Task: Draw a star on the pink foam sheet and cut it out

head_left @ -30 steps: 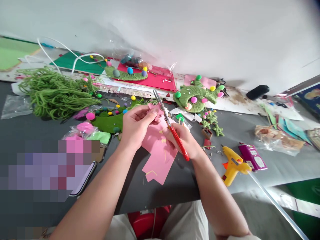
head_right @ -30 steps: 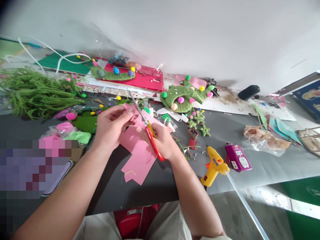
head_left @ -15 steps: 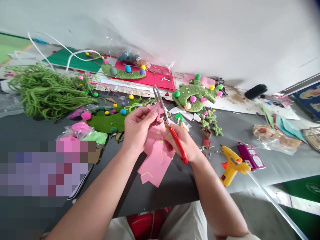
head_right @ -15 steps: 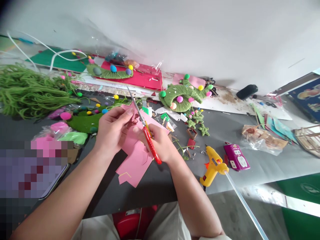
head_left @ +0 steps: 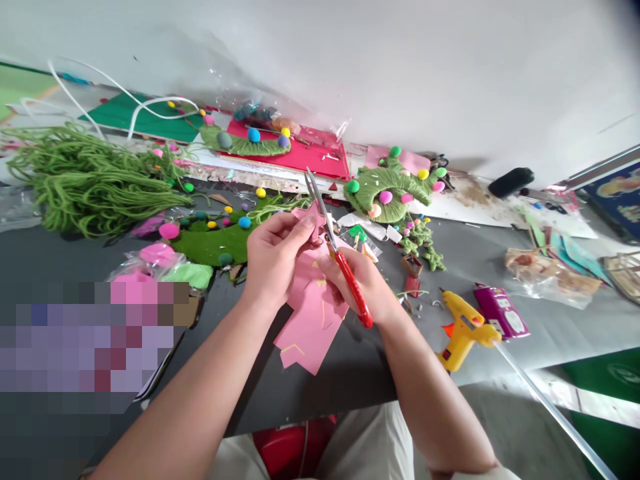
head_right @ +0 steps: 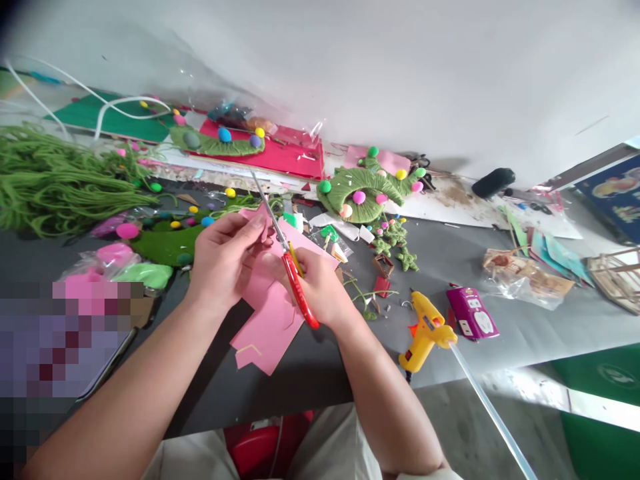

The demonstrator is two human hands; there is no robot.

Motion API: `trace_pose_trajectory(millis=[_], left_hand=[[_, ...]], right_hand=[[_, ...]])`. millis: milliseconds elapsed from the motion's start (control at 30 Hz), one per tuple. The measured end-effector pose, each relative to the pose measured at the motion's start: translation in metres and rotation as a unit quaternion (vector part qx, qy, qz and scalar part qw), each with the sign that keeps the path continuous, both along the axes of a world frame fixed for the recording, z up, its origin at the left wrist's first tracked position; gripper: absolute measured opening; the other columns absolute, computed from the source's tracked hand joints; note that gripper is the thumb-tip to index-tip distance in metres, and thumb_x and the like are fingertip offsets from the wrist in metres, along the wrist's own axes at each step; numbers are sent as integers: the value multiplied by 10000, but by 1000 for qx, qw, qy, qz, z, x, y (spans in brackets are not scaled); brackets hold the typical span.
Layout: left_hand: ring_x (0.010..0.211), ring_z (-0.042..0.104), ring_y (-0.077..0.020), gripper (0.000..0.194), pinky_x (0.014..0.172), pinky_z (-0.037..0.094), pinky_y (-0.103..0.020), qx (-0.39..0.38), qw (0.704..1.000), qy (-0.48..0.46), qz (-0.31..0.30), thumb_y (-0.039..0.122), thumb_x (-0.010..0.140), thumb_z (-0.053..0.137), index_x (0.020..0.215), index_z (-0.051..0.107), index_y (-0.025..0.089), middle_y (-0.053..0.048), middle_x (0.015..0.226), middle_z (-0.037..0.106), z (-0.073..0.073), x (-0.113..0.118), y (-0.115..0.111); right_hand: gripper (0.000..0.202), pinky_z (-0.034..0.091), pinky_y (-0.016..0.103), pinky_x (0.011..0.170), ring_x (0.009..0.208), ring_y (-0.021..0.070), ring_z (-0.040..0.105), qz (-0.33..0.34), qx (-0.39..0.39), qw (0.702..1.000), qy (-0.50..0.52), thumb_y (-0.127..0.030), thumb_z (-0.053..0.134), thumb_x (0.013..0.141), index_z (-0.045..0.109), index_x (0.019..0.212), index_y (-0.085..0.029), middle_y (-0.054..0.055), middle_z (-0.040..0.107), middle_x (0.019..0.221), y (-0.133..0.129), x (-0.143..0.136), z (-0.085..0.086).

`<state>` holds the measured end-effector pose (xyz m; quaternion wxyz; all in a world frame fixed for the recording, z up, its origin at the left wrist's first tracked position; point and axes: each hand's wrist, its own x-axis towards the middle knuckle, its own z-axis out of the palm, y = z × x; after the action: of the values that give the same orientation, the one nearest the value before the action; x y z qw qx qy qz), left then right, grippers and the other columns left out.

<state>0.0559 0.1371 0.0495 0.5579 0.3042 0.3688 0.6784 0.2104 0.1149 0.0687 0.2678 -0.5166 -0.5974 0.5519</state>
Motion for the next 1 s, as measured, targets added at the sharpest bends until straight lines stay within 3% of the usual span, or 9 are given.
trace_pose_trajectory(millis=[333,733,1000], left_hand=[[631,616,-105,142,635,551,-237,7,999,37,-16,272,778,883,741,769,195,3,711,675,2,-11,1],[603,629,-120,51,584,559,-241,-58,995,71,-31,211,714,846,717,795,210,-6,648,679,11,-21,3],[608,610,-116,76,584,559,-239,-47,993,95,-42,213,749,825,687,782,214,-3,641,657,12,-23,2]], right_hand=[[527,313,272,513,527,91,453,28,53,997,-54,-619,714,940,476,705,-210,-61,481,573,9,15,0],[548,339,259,467,451,94,449,59,-11,997,-51,-593,740,915,427,656,-226,-58,467,494,13,21,16],[565,310,253,450,433,80,418,69,7,996,-51,-586,747,910,430,620,-218,-52,477,465,13,27,18]])
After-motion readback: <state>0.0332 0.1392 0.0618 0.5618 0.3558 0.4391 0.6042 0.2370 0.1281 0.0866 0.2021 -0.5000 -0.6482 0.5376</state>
